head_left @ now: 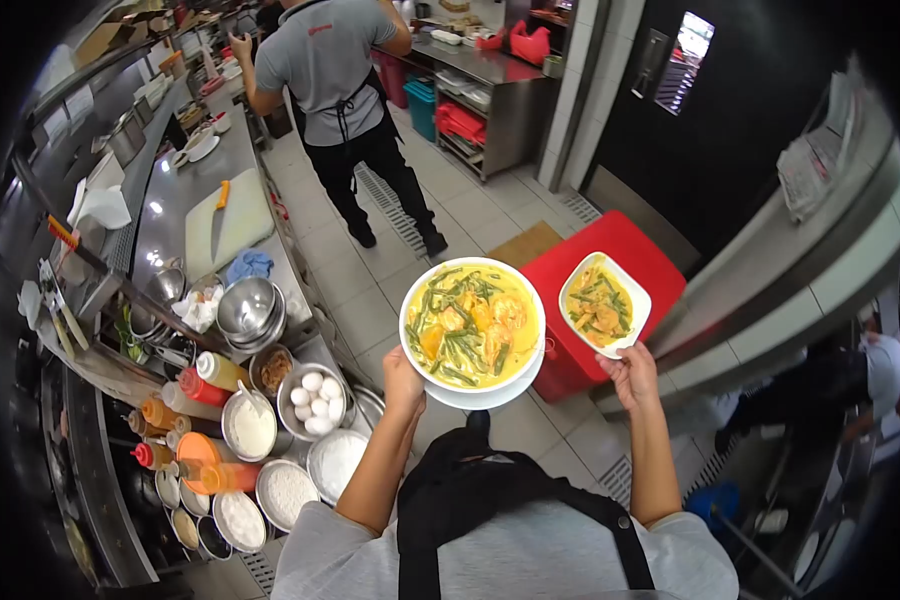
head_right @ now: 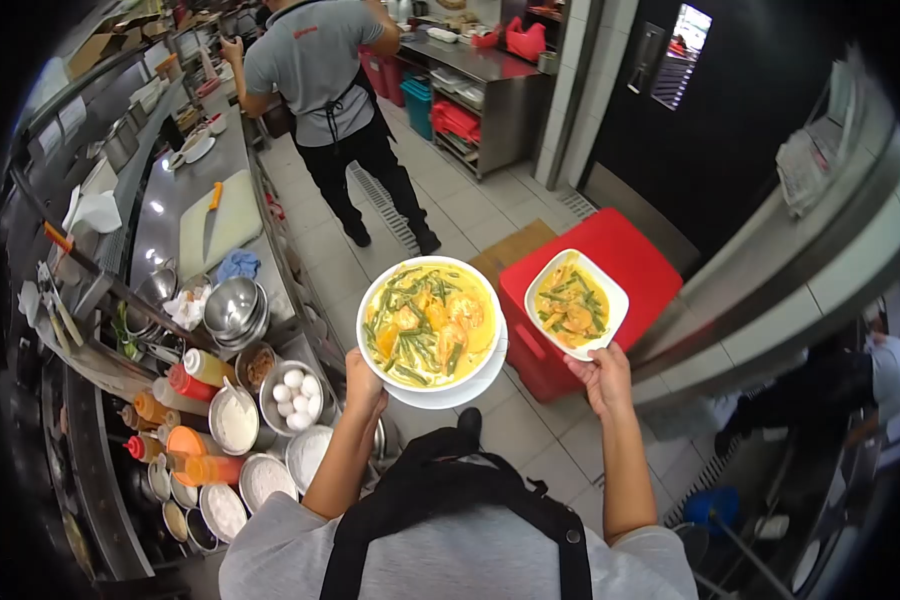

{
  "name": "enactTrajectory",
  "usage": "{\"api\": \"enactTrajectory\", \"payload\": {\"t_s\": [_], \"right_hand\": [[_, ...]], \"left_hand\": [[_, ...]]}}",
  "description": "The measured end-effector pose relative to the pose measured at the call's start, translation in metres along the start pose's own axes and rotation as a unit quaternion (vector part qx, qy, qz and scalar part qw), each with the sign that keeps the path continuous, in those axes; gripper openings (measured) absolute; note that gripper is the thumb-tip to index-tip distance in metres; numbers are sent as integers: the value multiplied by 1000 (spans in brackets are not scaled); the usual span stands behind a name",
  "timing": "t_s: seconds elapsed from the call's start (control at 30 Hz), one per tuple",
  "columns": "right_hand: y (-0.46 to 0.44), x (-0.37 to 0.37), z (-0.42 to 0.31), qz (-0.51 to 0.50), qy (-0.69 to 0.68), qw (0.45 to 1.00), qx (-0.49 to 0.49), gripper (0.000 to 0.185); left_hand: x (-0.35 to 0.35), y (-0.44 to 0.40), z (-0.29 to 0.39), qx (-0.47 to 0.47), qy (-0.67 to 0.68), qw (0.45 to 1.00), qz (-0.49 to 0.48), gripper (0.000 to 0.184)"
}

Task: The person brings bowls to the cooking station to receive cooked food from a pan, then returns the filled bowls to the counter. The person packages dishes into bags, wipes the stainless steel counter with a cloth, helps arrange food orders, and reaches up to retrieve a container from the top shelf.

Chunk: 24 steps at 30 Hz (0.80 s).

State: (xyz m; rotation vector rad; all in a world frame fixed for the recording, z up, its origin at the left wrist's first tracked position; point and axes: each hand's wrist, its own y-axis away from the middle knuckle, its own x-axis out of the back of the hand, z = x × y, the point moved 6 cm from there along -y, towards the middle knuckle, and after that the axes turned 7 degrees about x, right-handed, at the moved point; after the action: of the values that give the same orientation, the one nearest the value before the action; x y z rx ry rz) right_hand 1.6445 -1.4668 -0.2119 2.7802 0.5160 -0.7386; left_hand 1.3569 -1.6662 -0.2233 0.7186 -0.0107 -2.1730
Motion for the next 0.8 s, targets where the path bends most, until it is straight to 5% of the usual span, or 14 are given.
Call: {"api": "enactTrajectory", "payload": {"t_s": [0.8], "right_hand": [[-615,-210,13,-26,36,998,-35,26]], "left_hand": [[-93,-501,128,-28,39,992,120,18]]}}
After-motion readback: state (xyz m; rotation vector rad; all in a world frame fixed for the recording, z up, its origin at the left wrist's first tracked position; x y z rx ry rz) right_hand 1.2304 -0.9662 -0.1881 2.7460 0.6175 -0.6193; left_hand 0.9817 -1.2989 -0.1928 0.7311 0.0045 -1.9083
